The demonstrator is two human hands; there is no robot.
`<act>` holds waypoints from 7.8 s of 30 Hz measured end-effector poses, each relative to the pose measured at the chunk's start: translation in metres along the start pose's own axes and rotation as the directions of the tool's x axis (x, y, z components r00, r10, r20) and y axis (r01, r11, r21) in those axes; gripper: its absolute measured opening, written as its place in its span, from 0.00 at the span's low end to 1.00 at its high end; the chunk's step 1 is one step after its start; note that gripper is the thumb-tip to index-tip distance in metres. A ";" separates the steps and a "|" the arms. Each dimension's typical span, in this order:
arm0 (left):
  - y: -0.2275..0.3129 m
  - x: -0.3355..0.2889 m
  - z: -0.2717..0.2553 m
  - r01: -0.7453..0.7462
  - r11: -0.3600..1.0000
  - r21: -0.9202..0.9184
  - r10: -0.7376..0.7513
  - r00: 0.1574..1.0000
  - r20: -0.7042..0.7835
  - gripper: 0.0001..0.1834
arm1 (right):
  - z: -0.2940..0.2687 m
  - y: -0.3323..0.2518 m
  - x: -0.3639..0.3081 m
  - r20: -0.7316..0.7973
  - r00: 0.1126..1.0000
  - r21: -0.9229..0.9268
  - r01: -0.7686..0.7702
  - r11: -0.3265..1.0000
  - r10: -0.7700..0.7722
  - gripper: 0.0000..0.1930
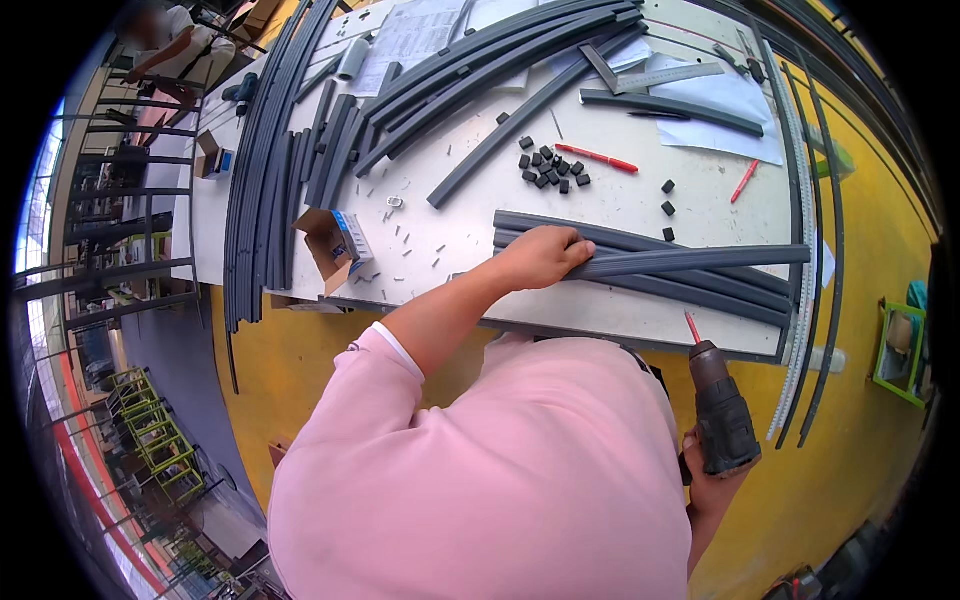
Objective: The person aligns several grey metal slats on a workbench and uses a power drill to fasten black plastic caps onto the ends of the slats.
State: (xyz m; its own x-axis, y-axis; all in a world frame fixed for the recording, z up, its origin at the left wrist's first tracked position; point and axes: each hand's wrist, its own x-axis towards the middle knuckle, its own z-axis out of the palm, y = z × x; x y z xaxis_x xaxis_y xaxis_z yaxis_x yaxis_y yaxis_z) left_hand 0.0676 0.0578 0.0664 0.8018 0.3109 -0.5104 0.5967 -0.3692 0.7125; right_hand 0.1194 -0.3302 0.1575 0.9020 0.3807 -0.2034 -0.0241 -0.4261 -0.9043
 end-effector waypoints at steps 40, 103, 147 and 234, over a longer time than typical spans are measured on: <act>-0.167 -0.154 -0.209 0.536 0.843 0.040 -0.371 0.634 -0.679 0.12 | 0.036 0.019 0.036 0.190 0.981 -0.348 0.030 0.937 0.039 0.19; 0.008 -0.079 0.064 -0.236 0.250 -0.939 0.159 0.967 -0.201 0.10 | 0.034 -0.011 0.102 0.648 0.625 0.019 0.558 0.830 -0.435 0.16; 0.055 0.150 0.085 -0.428 0.633 0.645 0.622 0.777 -0.096 0.08 | -0.019 0.045 0.052 0.004 0.960 0.246 0.271 0.931 -0.280 0.21; 0.083 -0.074 0.029 -0.171 -0.244 -0.954 0.277 0.931 -0.238 0.13 | 0.036 0.044 0.100 0.324 0.520 -0.260 0.852 0.454 -0.791 0.18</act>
State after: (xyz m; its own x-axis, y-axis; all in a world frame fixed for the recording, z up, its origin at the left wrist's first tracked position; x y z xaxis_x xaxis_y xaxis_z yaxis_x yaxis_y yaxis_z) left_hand 0.0587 -0.0217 0.1494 0.9038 0.3956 -0.1634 -0.3147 0.8729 0.3730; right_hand 0.1936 -0.2816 0.0837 0.3482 0.8003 0.4881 0.8699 -0.0818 -0.4864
